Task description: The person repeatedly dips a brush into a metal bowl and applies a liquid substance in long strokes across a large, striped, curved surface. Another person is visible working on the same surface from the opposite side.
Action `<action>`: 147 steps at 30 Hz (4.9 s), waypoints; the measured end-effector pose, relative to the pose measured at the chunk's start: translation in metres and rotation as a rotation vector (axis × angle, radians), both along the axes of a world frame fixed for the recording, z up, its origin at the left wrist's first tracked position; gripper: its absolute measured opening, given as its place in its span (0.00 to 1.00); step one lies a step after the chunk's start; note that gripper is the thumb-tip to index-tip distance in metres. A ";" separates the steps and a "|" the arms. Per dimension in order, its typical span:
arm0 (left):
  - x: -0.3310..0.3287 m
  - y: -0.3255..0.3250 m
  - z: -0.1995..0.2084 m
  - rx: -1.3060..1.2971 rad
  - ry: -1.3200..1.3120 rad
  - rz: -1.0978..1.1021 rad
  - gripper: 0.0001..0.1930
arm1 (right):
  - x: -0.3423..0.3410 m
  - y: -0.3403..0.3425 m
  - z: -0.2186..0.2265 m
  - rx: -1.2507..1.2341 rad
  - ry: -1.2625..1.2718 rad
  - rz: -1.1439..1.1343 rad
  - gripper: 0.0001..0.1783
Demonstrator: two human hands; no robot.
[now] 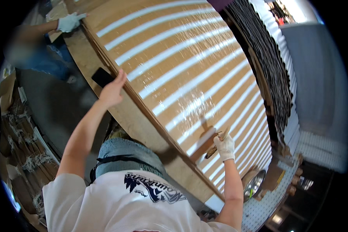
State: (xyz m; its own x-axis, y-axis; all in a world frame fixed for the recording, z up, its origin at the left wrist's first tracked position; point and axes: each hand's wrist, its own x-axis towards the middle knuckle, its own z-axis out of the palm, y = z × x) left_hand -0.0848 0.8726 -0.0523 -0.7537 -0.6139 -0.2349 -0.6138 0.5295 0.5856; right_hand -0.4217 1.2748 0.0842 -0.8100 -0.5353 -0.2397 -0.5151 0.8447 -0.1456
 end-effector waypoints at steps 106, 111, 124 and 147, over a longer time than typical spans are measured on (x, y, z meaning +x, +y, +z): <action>-0.036 0.032 0.001 -0.472 -0.292 -0.108 0.22 | 0.090 -0.055 -0.044 -0.625 -0.007 0.354 0.12; -0.040 0.013 0.000 -0.363 -0.319 -0.121 0.23 | 0.067 0.029 -0.053 -0.625 0.088 0.280 0.11; -0.032 0.014 0.003 -0.353 -0.151 -0.111 0.19 | 0.084 -0.081 0.037 -0.557 -0.127 0.563 0.17; -0.016 0.011 0.007 -0.242 -0.154 -0.213 0.28 | 0.144 -0.056 -0.008 -0.357 -0.214 0.618 0.18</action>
